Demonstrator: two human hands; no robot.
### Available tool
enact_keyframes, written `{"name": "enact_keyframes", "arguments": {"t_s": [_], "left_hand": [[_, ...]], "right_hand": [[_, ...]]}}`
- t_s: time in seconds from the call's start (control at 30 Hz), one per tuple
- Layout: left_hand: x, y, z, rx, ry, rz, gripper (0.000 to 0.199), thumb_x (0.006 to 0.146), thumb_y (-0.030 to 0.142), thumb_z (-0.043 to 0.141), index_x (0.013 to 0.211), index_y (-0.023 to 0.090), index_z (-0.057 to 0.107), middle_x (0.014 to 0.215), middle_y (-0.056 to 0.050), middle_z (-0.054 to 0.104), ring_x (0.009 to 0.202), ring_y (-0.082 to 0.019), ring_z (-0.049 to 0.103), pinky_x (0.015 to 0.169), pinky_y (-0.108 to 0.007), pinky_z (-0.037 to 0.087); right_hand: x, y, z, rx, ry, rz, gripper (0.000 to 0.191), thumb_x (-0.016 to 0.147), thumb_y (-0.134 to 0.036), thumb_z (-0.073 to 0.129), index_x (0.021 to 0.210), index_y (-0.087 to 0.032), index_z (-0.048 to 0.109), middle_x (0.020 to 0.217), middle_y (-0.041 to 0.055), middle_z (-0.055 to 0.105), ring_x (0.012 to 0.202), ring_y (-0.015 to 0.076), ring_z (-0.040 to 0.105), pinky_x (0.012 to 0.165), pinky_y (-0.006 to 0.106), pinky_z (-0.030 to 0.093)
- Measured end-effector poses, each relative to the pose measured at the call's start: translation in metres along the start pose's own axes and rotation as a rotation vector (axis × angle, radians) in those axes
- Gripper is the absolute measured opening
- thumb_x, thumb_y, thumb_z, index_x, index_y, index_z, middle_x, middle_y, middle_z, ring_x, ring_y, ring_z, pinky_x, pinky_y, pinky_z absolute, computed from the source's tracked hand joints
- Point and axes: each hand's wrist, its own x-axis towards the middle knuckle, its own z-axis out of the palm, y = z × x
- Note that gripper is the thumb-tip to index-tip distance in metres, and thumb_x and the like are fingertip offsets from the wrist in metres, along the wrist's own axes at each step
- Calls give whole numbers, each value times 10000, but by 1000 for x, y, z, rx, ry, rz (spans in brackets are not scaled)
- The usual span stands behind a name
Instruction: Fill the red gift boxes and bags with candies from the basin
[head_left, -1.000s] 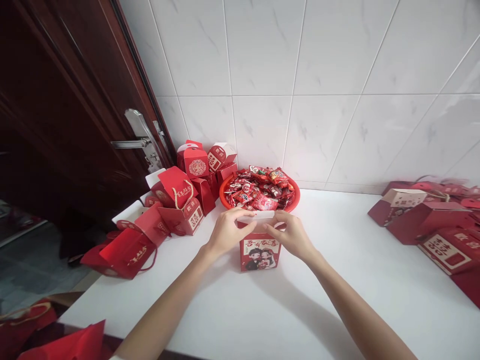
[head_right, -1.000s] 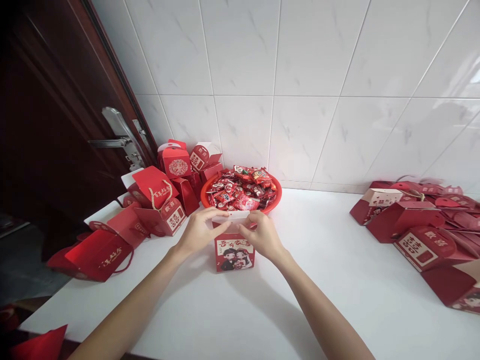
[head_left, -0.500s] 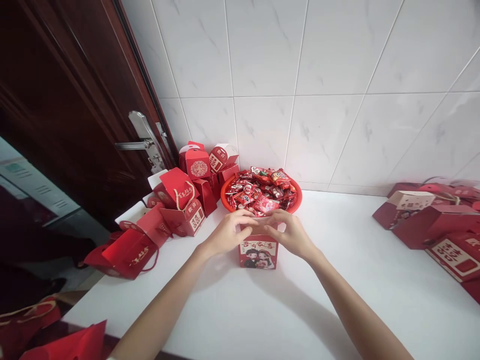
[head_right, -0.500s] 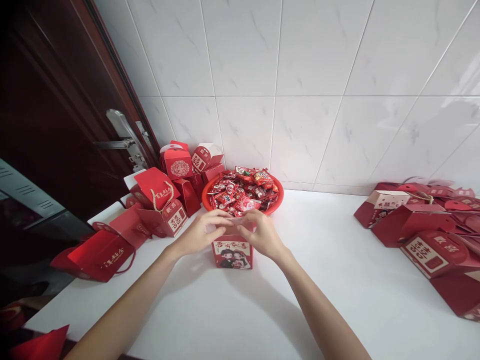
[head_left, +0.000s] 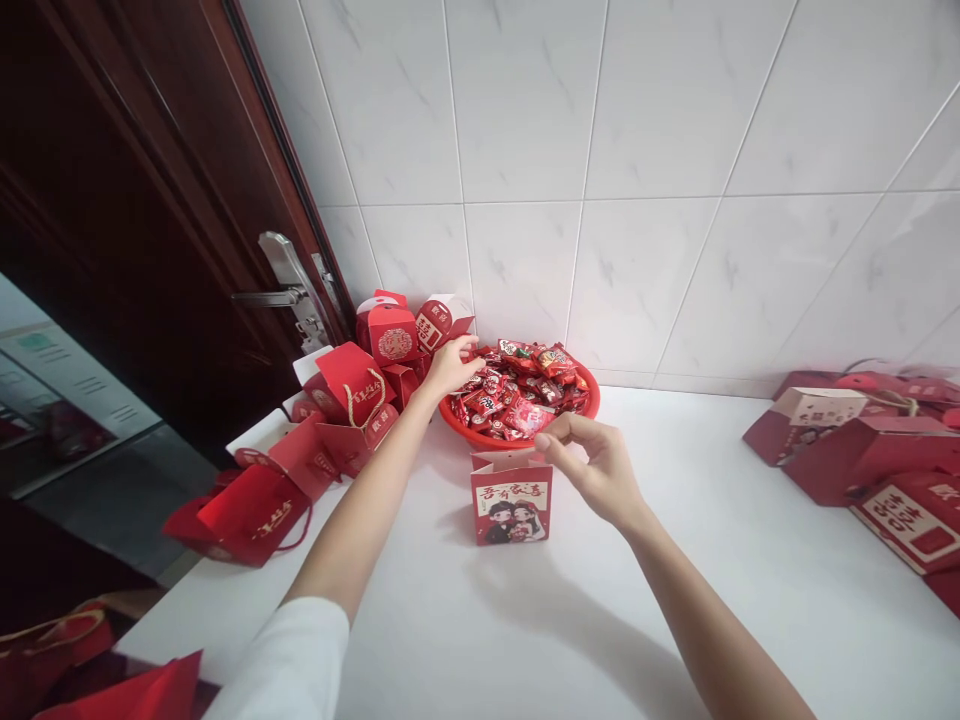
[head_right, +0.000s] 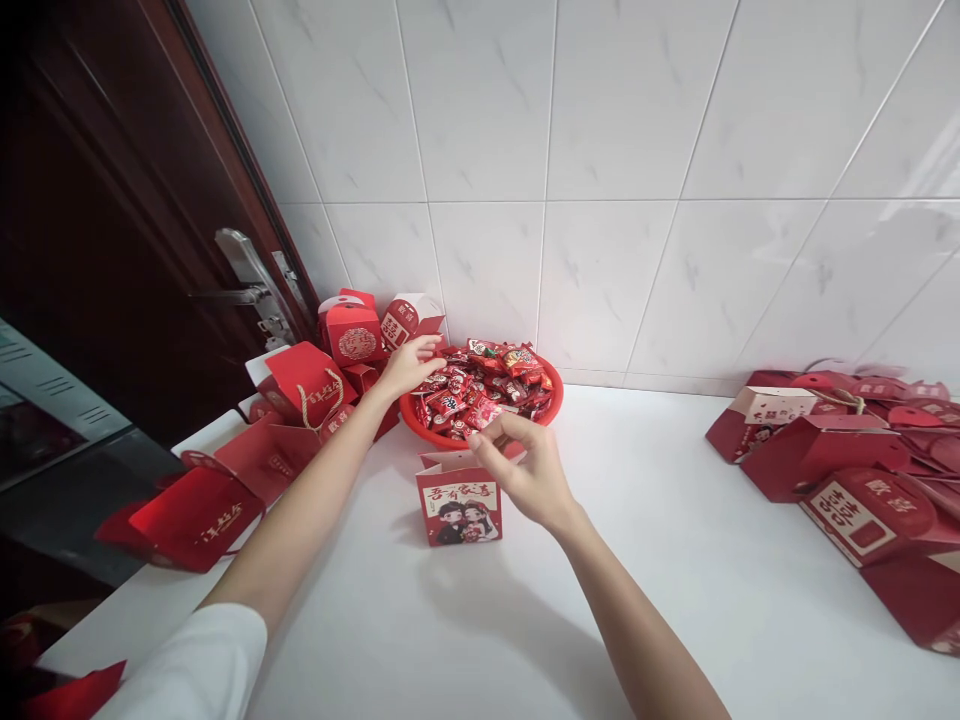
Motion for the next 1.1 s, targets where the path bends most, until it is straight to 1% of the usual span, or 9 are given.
{"name": "enact_keyframes", "arguments": {"t_s": [0.13,0.2,0.27,0.37,0.5,0.63,0.77,0.9,1.1], "left_hand": [[37,-2,20,78,-70,-44,782,564,185,844,1315,153,625,1430,-180,590,1383,-371,494,1152,-442,404],[45,-5,29,94,-118,-59,735,537,162,852,1248,154,667,1362,-182,645,1324,-384,554,1116,-448,438],[46,-9,35,95,-144,-54,617,572,149,826,1177,166,704,1267,-161,708,1238,-375,626,1080,-453,470],[38,-15,37,71,-136,-1,458,663,149,761,1118,189,733,1208,-128,744,1195,-347,660,1080,-458,471],[15,-21,31,-10,-155,109,313,730,195,718,1037,217,773,1195,-89,758,1175,-312,681,1087,-435,475],[-11,-20,25,-107,-189,207,337,721,188,688,1038,246,787,1157,-35,776,1192,-274,678,1086,-397,484],[-30,-15,29,-216,-160,279,338,759,142,569,993,217,800,1115,-41,787,1121,-238,710,1036,-377,526],[-39,-8,36,-281,-114,310,331,749,83,533,872,217,808,1050,-43,799,1054,-226,729,1026,-382,532],[-42,-6,46,-354,-93,303,319,777,94,530,880,208,809,1024,-52,802,1049,-231,730,1020,-404,541]], "right_hand": [[-2,-5,-1,-21,-67,-6,359,913,-455,652,677,-184,647,660,17,665,623,140,585,616,252,471],[0,-3,-5,-27,-67,8,388,905,-493,655,668,-186,640,654,17,666,617,143,589,603,253,472],[1,1,-9,-44,-60,22,417,896,-532,655,663,-187,635,649,20,662,617,149,590,594,258,469],[5,6,-13,-62,-47,38,434,892,-557,646,663,-189,638,648,26,659,625,160,593,608,272,469],[9,14,-17,-51,-28,70,438,865,-569,667,643,-193,633,633,28,648,612,167,589,607,287,475],[14,28,-22,-24,19,113,432,833,-570,696,635,-192,627,623,26,637,609,169,588,602,291,475],[19,46,-24,68,118,185,386,780,-553,729,676,-197,623,658,25,645,616,167,589,586,290,477],[24,67,-17,144,209,268,324,685,-492,778,733,-197,653,718,31,677,676,187,622,603,303,508],[40,86,-12,170,283,307,349,658,-497,790,792,-204,654,805,56,712,730,216,670,633,338,545]]}}
